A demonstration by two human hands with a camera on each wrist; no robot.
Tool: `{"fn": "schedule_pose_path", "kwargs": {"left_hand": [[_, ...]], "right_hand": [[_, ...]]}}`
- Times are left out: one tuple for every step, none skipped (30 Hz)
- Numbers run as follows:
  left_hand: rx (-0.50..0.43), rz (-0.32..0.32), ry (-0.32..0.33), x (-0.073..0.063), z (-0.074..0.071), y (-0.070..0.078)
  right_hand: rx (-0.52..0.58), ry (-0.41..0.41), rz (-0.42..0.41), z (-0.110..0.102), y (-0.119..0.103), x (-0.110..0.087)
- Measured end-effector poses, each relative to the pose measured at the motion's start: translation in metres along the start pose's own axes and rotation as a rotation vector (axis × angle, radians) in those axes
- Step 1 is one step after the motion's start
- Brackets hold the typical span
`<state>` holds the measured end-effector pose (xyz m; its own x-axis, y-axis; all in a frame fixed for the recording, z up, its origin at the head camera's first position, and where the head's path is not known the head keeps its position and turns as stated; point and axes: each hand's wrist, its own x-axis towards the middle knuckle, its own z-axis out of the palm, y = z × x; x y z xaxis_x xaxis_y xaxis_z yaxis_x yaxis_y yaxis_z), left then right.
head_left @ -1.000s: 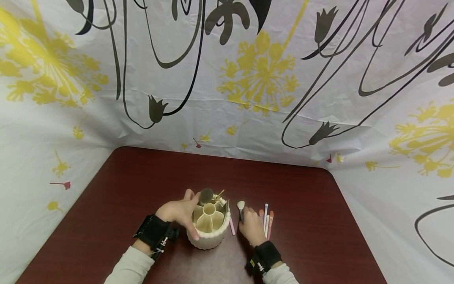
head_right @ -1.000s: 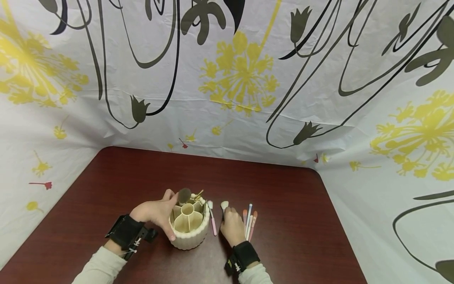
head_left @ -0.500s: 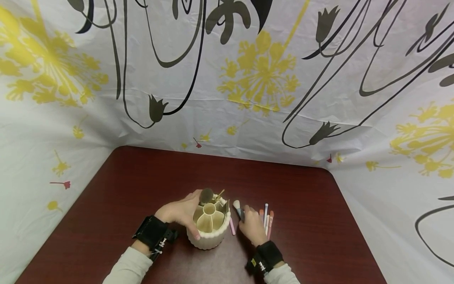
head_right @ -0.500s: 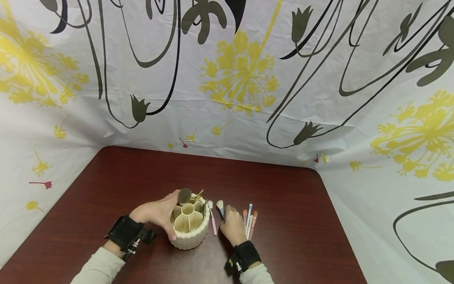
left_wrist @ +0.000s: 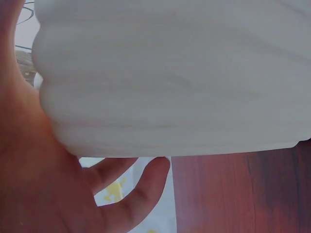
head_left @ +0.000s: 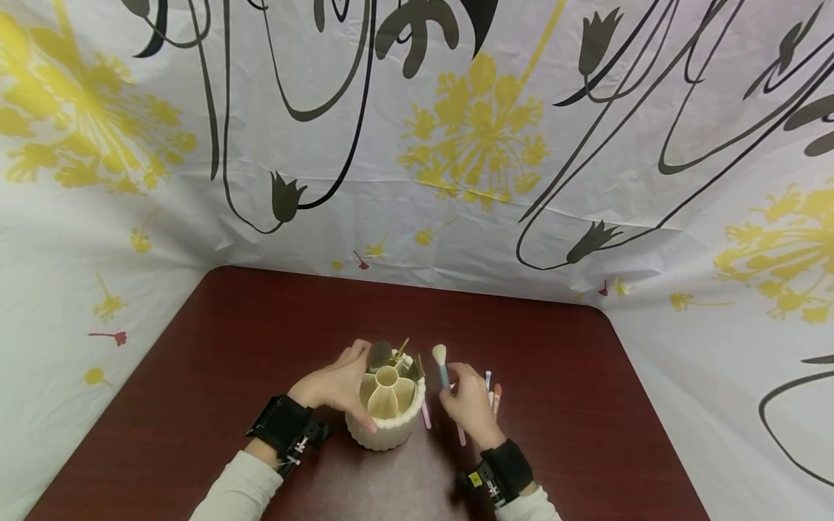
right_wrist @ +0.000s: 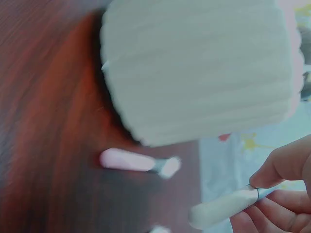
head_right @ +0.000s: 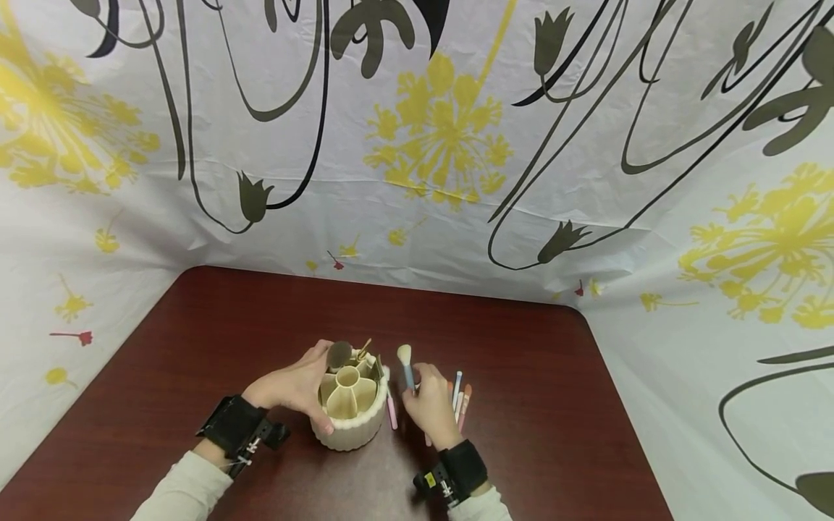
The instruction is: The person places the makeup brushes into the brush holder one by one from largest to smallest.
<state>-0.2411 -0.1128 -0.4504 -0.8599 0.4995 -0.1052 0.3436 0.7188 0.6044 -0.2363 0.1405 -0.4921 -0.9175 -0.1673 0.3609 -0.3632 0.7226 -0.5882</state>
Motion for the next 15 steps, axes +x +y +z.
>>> {"fn": "schedule_pose_path", "kwargs": {"left_hand": [[0.002, -0.005, 0.012, 0.0, 0.001, 0.0], [0.007, -0.011, 0.024, 0.001, 0.001, 0.0], [0.01, -0.016, 0.036, 0.001, 0.002, 0.0], [0.012, -0.02, 0.045, 0.002, 0.002, 0.0], [0.011, -0.023, 0.051, 0.002, 0.003, 0.0], [0.004, -0.024, 0.051, 0.002, 0.003, 0.0], [-0.004, -0.026, 0.048, 0.003, 0.002, 0.001], [-0.013, -0.028, 0.039, 0.003, 0.002, 0.001], [-0.024, -0.03, 0.031, 0.003, 0.001, 0.001], [-0.034, -0.032, 0.019, 0.003, 0.0, 0.001], [-0.044, -0.034, 0.007, 0.003, -0.001, 0.0], [-0.052, -0.034, -0.005, 0.003, -0.002, 0.0], [-0.054, -0.034, -0.015, 0.003, -0.003, 0.0], [-0.058, -0.029, -0.021, 0.003, -0.004, 0.0], [-0.058, -0.021, -0.025, 0.004, -0.005, -0.001]], "right_hand": [[0.004, 0.01, -0.015, -0.002, -0.002, 0.001], [0.009, 0.018, -0.025, -0.005, -0.004, 0.001], [0.016, 0.026, -0.038, -0.007, -0.007, 0.002], [0.023, 0.036, -0.051, -0.009, -0.009, 0.003], [0.028, 0.045, -0.064, -0.011, -0.011, 0.004], [0.038, 0.056, -0.078, -0.013, -0.013, 0.004], [0.052, 0.066, -0.088, -0.016, -0.016, 0.005], [0.066, 0.076, -0.097, -0.018, -0.019, 0.006], [0.077, 0.088, -0.108, -0.02, -0.021, 0.006], [0.091, 0.098, -0.12, -0.022, -0.023, 0.007], [0.103, 0.107, -0.13, -0.024, -0.026, 0.008], [0.116, 0.115, -0.14, -0.025, -0.028, 0.009], [0.127, 0.12, -0.148, -0.026, -0.029, 0.009], [0.135, 0.124, -0.157, -0.027, -0.031, 0.009], [0.144, 0.128, -0.165, -0.029, -0.033, 0.01]]}}
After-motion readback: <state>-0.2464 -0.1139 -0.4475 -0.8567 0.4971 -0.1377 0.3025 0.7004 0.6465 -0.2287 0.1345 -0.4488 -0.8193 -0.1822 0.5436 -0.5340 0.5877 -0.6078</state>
